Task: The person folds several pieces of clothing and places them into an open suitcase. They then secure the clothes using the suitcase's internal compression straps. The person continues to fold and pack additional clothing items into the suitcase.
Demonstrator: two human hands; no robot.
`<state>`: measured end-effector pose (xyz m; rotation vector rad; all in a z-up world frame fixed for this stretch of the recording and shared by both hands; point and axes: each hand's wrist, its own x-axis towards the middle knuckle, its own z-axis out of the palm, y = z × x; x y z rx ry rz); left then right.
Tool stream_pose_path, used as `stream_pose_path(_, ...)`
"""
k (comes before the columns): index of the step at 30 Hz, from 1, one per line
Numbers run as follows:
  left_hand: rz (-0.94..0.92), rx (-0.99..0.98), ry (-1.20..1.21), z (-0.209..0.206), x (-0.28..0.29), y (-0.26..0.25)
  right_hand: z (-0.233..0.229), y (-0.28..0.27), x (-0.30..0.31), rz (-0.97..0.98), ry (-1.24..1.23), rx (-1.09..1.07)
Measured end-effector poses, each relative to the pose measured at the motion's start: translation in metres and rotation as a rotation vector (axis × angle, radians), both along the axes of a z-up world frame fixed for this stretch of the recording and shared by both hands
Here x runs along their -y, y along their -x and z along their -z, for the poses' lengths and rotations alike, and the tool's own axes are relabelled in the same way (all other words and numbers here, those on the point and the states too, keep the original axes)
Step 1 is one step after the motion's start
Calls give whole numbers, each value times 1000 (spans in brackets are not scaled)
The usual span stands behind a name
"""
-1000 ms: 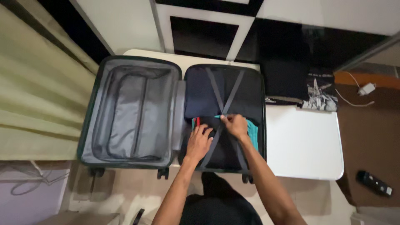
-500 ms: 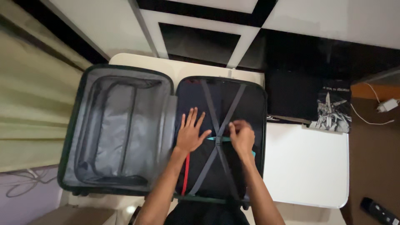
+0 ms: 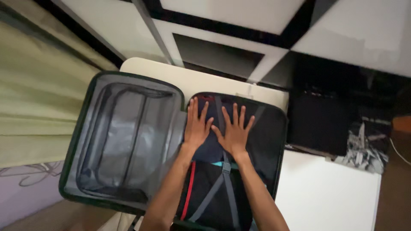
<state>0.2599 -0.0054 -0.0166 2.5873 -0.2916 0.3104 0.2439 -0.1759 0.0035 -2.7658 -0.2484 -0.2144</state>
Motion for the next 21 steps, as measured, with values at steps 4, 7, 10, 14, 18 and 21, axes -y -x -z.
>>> stream_pose_path(4, -63, -45, 164, -2, -2, 28, -6, -10, -10, 35, -47, 21)
stream_pose_path(7, -91, -85, 156, -6, -1, 61, -7, -23, -33, -115, -138, 118)
stream_pose_path(10, -152, -103, 78, -14, -2, 93, 0, -47, -58, -400, -212, 194)
stream_pose_path(14, -307, -76, -97, -13, -6, 135, 19, -73, -80, -580, -294, 122)
stream_pose_path(18, -351, -221, -25, 6, -3, 153, 29, -74, -76, -564, -272, 166)
stream_pose_path(21, -318, -181, -83, 16, -5, 148, 31, -70, -75, -557, -184, 163)
